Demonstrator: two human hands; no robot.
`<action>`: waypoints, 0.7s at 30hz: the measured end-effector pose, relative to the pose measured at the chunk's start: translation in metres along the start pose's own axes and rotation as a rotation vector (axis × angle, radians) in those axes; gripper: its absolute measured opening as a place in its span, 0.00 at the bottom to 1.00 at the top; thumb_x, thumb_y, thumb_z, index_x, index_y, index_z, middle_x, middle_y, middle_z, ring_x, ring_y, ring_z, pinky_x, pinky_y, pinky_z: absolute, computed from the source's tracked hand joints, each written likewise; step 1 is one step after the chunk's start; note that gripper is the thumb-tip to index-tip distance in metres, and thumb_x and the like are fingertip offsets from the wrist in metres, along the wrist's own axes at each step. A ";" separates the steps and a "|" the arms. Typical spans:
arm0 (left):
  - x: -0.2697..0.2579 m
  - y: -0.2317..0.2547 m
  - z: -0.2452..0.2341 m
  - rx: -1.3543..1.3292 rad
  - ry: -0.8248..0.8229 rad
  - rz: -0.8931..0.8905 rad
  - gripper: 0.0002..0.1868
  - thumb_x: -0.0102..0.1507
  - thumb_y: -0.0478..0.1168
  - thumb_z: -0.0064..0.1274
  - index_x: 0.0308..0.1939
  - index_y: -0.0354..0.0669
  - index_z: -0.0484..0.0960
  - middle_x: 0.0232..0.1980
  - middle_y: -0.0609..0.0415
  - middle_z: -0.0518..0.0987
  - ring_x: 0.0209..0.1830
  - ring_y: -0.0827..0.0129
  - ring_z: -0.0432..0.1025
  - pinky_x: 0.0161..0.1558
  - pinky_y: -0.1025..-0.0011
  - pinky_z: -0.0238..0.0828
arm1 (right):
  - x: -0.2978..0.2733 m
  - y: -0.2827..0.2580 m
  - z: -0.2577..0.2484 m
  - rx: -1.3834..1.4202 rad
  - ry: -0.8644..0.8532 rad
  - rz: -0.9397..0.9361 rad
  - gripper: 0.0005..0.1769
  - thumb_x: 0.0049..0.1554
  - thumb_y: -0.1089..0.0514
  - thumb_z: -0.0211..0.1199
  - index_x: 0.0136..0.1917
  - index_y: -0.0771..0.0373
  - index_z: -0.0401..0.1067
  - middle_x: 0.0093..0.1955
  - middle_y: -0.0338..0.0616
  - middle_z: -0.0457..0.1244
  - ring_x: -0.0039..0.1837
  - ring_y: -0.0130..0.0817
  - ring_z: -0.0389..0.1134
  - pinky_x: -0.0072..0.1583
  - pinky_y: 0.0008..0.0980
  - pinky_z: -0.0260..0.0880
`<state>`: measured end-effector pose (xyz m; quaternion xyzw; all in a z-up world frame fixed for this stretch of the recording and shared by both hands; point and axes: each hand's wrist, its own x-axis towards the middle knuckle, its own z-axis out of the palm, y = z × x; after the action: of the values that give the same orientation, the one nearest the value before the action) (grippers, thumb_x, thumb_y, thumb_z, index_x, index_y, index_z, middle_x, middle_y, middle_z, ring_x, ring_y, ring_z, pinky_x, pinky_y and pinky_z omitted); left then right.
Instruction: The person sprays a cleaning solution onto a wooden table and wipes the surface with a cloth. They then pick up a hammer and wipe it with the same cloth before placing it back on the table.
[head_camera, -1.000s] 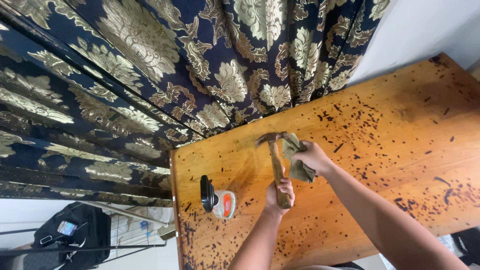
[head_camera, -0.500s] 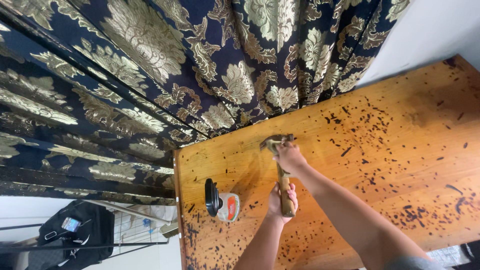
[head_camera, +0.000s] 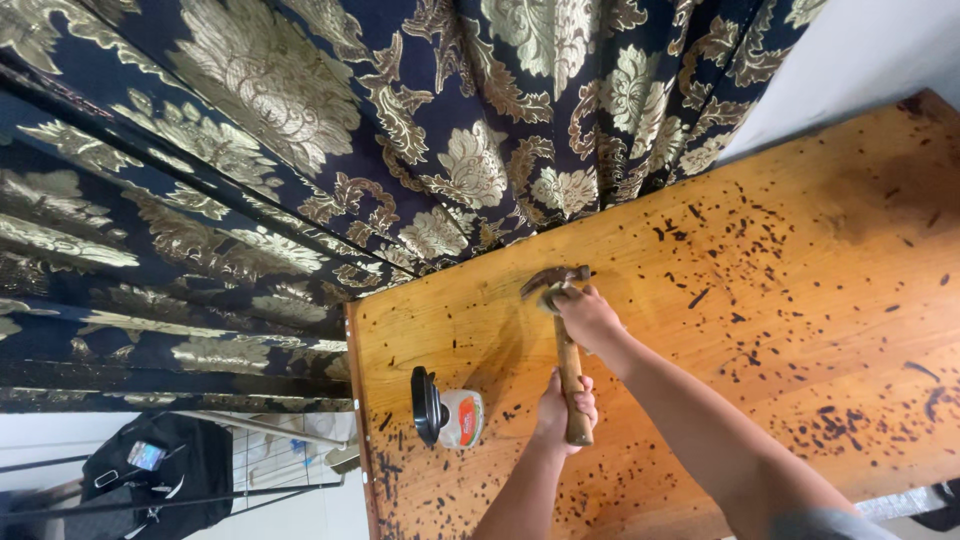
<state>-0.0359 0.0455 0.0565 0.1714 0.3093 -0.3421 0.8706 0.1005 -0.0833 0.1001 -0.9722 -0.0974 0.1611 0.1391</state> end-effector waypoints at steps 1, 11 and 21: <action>-0.001 0.001 0.000 -0.003 -0.003 -0.002 0.29 0.74 0.65 0.28 0.45 0.45 0.71 0.37 0.60 0.75 0.23 0.77 0.63 0.25 0.79 0.66 | 0.005 -0.004 -0.004 -0.018 -0.014 0.000 0.29 0.52 0.61 0.65 0.68 0.53 0.68 0.72 0.42 0.59 0.73 0.52 0.56 0.70 0.43 0.64; -0.007 0.005 0.008 0.007 0.051 0.010 0.24 0.74 0.63 0.27 0.50 0.50 0.69 0.38 0.60 0.75 0.23 0.78 0.64 0.22 0.81 0.65 | -0.025 -0.019 -0.001 0.002 0.040 -0.128 0.26 0.55 0.63 0.58 0.67 0.54 0.70 0.73 0.40 0.59 0.71 0.48 0.57 0.69 0.43 0.63; 0.002 0.001 -0.003 0.025 0.035 0.024 0.24 0.74 0.63 0.28 0.48 0.49 0.68 0.37 0.60 0.74 0.23 0.79 0.65 0.23 0.81 0.64 | -0.002 0.005 0.016 -0.075 0.099 -0.161 0.28 0.55 0.63 0.59 0.70 0.61 0.67 0.72 0.43 0.59 0.66 0.50 0.60 0.67 0.41 0.64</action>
<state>-0.0349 0.0470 0.0529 0.1920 0.3180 -0.3323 0.8670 0.0940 -0.0851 0.0847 -0.9726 -0.1740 0.0974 0.1199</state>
